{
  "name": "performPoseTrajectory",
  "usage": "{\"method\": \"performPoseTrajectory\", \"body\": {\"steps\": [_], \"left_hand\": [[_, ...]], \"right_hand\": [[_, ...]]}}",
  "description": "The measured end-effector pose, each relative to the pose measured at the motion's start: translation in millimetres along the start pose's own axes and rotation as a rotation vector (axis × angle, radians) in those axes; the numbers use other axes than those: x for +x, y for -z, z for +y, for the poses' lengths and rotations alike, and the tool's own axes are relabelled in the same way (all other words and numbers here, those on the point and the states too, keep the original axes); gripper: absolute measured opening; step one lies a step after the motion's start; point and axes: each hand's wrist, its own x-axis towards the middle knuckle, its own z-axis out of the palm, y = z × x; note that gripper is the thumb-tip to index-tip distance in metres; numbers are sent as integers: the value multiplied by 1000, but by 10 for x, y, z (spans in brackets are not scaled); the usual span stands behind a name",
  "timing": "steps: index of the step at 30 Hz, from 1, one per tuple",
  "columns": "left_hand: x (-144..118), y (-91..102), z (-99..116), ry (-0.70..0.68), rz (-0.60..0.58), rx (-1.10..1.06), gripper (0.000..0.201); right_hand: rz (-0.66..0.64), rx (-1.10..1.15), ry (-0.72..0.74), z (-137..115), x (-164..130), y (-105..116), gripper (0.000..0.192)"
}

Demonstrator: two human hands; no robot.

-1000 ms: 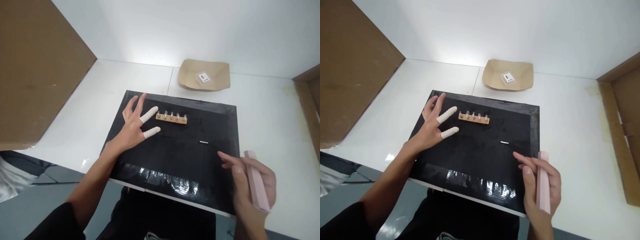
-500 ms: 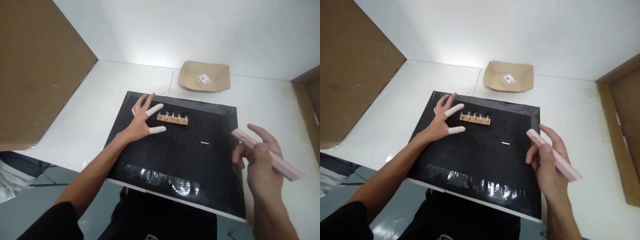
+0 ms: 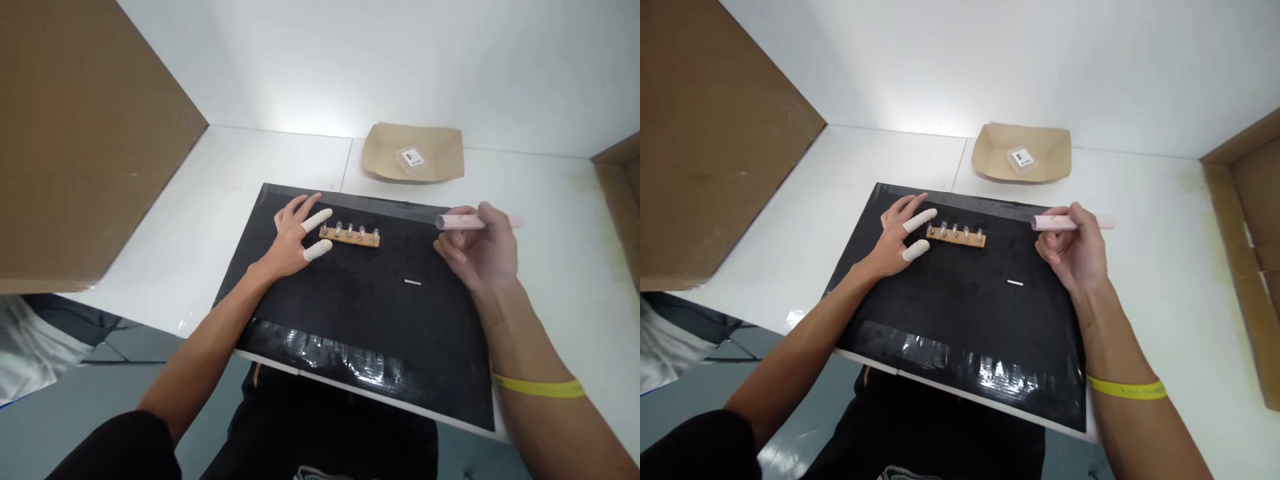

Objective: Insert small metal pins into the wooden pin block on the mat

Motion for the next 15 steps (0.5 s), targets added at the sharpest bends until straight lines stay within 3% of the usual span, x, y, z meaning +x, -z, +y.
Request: {"method": "performPoseTrajectory", "body": {"steps": [10,15], "left_hand": [[7,27,73,77,73,70,45],[8,16,61,50,90,83,40]], "right_hand": [[-50,35,32,44,-78,-25,29],[-12,-14,52,28,-106,-64,34]]}}
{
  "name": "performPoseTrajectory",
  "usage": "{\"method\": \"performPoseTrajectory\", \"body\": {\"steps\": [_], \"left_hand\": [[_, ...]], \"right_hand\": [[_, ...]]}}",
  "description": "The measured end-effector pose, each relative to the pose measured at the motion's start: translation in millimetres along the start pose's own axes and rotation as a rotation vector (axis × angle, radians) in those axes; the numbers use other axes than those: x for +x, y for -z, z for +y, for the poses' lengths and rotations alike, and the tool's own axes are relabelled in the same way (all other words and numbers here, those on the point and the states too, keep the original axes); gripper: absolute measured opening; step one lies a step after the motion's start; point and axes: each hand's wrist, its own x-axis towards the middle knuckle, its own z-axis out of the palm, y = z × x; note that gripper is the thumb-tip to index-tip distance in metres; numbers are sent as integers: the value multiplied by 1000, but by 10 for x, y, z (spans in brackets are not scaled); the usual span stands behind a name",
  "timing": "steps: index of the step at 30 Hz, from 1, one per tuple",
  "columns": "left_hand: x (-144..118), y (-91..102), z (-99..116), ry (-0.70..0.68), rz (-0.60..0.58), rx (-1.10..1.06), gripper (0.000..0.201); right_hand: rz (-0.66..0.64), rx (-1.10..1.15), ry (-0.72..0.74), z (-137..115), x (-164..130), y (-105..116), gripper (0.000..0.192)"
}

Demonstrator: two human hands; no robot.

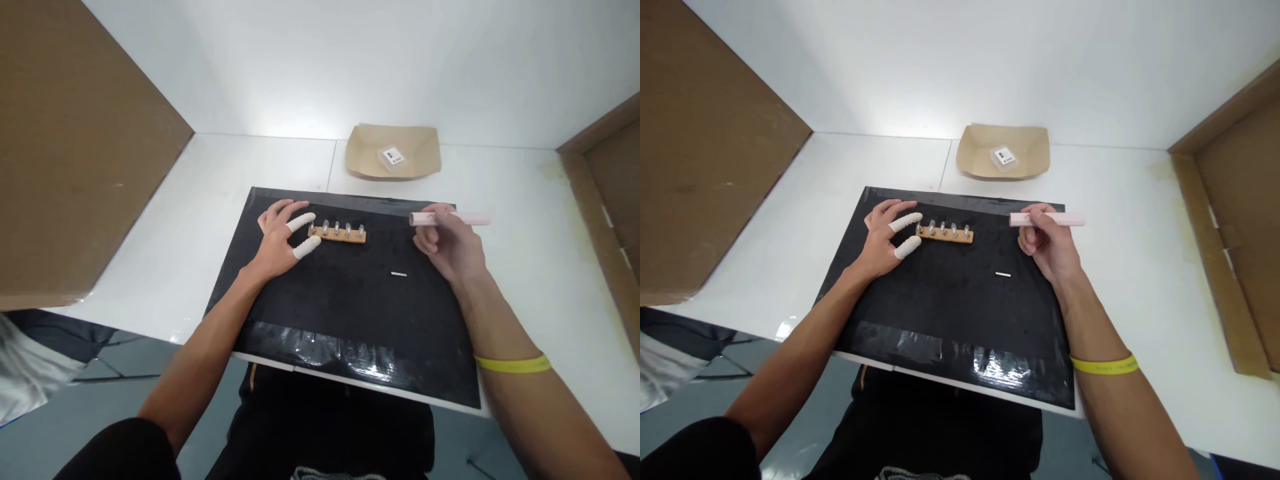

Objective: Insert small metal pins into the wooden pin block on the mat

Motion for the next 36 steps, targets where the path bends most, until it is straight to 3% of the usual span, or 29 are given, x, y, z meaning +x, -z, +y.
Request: {"method": "performPoseTrajectory", "body": {"steps": [7,13,36], "left_hand": [[8,11,-1,0,-17,-35,40],[12,24,-5,-32,-30,-54,50],[10,26,-40,-18,34,-125,26]], "right_hand": [[69,-143,41,16,-9,-39,39],[105,-106,39,47,1,-29,42],[49,-179,44,80,12,-12,38]]}}
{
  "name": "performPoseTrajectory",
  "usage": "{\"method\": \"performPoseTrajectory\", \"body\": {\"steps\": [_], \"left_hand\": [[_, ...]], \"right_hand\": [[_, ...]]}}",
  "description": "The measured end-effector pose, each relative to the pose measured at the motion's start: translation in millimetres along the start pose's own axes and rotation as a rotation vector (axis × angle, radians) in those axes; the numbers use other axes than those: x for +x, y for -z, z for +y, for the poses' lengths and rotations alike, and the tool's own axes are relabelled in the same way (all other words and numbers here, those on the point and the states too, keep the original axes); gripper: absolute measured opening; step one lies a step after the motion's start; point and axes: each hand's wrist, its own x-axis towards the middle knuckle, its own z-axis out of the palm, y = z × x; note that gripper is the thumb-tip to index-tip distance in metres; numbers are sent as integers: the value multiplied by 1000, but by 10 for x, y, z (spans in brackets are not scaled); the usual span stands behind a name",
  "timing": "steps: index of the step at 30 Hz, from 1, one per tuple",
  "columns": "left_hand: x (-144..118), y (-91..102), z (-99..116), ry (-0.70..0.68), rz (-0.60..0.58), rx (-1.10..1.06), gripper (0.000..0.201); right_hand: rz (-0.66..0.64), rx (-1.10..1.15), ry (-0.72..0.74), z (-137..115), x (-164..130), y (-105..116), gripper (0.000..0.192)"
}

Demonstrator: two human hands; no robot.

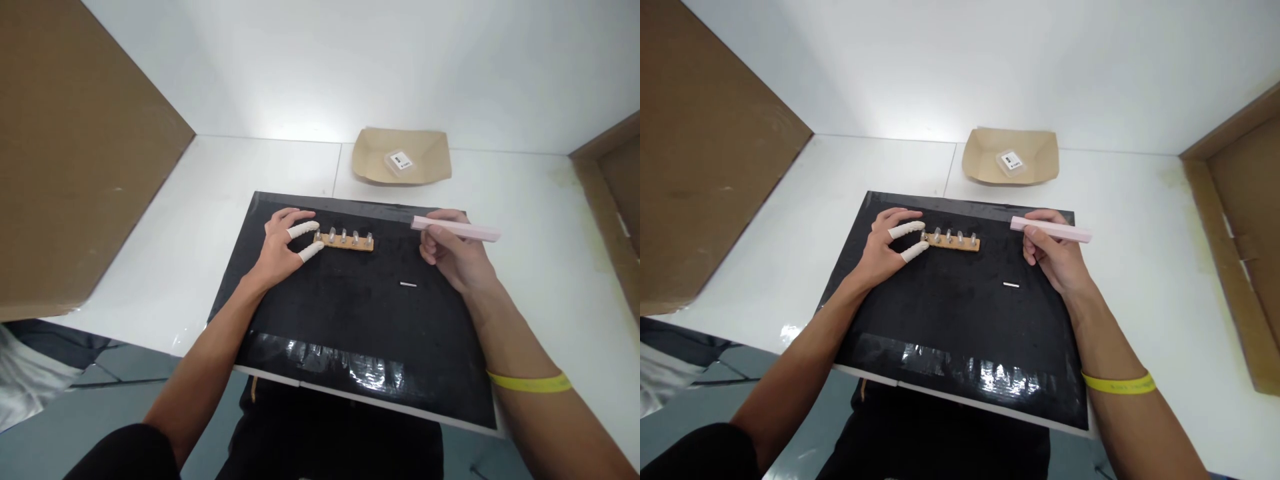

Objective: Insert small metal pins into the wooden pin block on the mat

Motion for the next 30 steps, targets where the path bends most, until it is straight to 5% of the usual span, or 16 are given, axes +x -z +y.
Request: {"method": "performPoseTrajectory", "body": {"steps": [30], "left_hand": [[-7,-15,-10,-35,-8,-24,35]], "right_hand": [[-19,9,-2,11,-19,4,36]]}}
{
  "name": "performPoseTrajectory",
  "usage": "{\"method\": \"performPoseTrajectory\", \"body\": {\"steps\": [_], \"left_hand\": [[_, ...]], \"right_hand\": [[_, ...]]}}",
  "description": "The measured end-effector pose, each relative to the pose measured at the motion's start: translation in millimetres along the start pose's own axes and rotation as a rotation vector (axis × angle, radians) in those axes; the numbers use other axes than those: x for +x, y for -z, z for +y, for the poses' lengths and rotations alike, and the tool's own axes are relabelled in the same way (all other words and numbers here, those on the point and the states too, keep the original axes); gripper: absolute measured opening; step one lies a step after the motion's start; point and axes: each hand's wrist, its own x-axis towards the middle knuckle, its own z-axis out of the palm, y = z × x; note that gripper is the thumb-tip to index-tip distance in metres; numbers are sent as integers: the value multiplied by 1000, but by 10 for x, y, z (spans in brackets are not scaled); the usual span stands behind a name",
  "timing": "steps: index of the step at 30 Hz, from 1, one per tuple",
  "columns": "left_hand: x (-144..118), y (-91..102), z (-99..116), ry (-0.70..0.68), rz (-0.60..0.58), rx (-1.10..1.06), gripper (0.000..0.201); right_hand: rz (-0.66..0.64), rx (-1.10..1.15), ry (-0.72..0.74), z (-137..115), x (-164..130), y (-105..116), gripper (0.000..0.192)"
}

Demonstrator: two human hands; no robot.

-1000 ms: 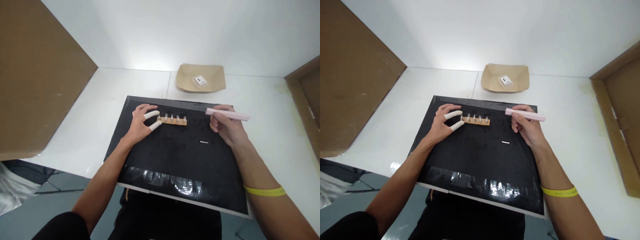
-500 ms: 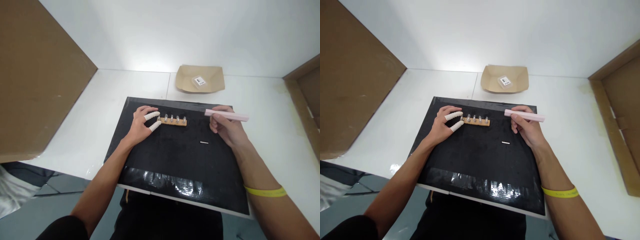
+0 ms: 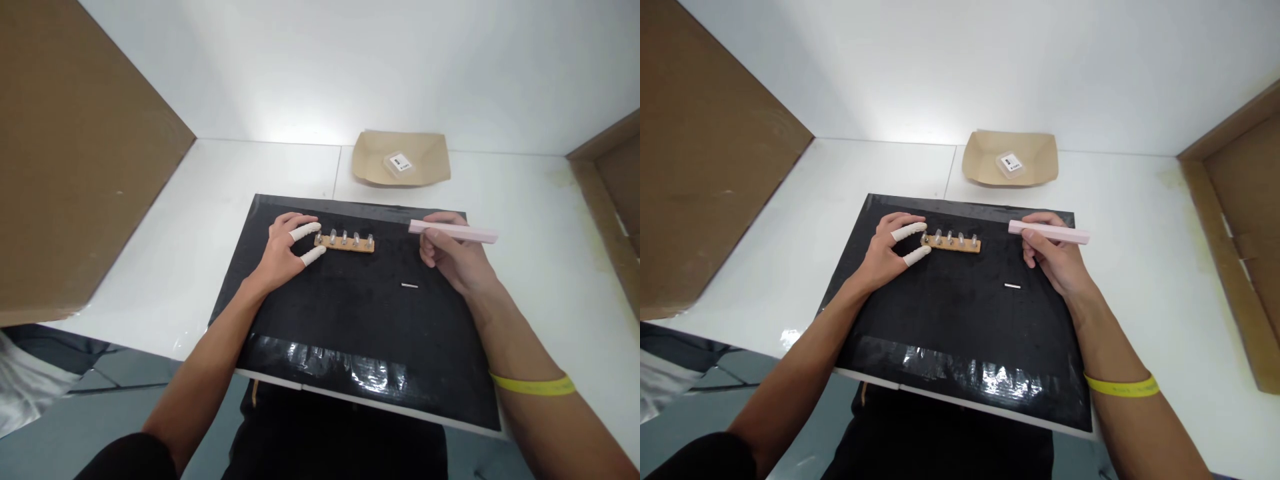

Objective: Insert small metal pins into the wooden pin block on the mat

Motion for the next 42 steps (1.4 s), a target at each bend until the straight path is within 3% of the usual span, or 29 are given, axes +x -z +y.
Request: {"method": "performPoseTrajectory", "body": {"steps": [5,12,20,28,42], "left_hand": [[-15,-3,-5,-2,-1,-13,46],[-35,0,44,27,-48,62,87],[-24,26,54,-58,13,172,58],[155,24,217,-141,-98,284,48],[265,-125,293,-96,-81,260,31]], "right_hand": [[-5,4,0,19,8,13,35],[4,15,-15,40,12,25,34],[1,0,-8,62,22,26,34],[12,-33,-20,69,29,17,39],[-2,-73,-7,111,43,15,39]]}}
